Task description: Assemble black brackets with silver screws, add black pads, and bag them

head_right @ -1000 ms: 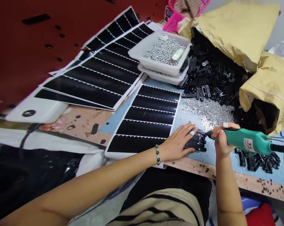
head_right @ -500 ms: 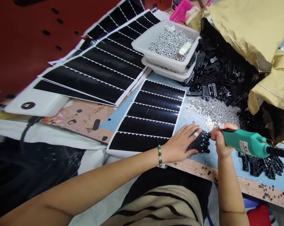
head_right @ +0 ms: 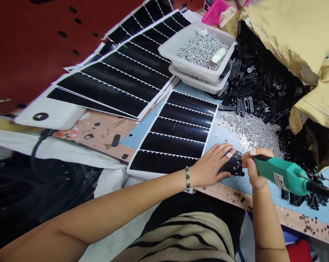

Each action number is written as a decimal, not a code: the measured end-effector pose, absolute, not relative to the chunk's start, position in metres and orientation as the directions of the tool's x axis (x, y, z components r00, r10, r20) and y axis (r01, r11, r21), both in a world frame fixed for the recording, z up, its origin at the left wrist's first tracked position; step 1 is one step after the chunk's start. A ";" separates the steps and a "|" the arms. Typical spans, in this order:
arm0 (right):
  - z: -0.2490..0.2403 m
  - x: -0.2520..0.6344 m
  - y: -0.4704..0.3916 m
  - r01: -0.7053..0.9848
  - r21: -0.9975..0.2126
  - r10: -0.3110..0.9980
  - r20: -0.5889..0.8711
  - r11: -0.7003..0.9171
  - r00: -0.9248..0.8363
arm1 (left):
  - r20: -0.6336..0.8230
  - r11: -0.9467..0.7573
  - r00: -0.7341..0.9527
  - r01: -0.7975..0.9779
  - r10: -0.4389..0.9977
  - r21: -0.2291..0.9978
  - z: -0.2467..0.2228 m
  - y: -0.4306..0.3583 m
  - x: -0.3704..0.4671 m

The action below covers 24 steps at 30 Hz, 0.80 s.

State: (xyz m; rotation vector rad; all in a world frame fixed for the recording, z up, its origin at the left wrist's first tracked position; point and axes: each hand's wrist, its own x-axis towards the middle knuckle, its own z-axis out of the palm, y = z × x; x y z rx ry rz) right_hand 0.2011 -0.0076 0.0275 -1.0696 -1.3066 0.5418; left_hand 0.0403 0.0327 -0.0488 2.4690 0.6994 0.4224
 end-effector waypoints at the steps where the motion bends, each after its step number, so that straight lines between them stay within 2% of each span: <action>1: 0.027 0.201 -0.007 0.224 -0.865 0.837 0.495 0.449 0.233 | 0.149 -0.724 0.817 0.389 0.557 0.570 -0.049 0.033 0.040; 8: 0.028 0.197 0.000 0.176 -0.872 0.854 0.485 0.456 0.187 | 0.152 -0.735 0.818 0.397 0.555 0.550 -0.052 0.032 0.043; 16: 0.050 0.200 -0.015 0.235 -0.799 0.754 0.601 0.554 0.265 | 0.177 -0.746 0.816 0.386 0.551 0.543 -0.052 0.032 0.042; 21: 0.042 0.200 -0.017 0.230 -0.846 0.816 0.528 0.481 0.236 | 0.163 -0.748 0.821 0.392 0.547 0.536 -0.051 0.032 0.042; 24: 0.032 0.201 -0.015 0.261 -0.890 0.862 0.437 0.373 0.258 | 0.153 -0.744 0.823 0.395 0.548 0.539 -0.049 0.032 0.042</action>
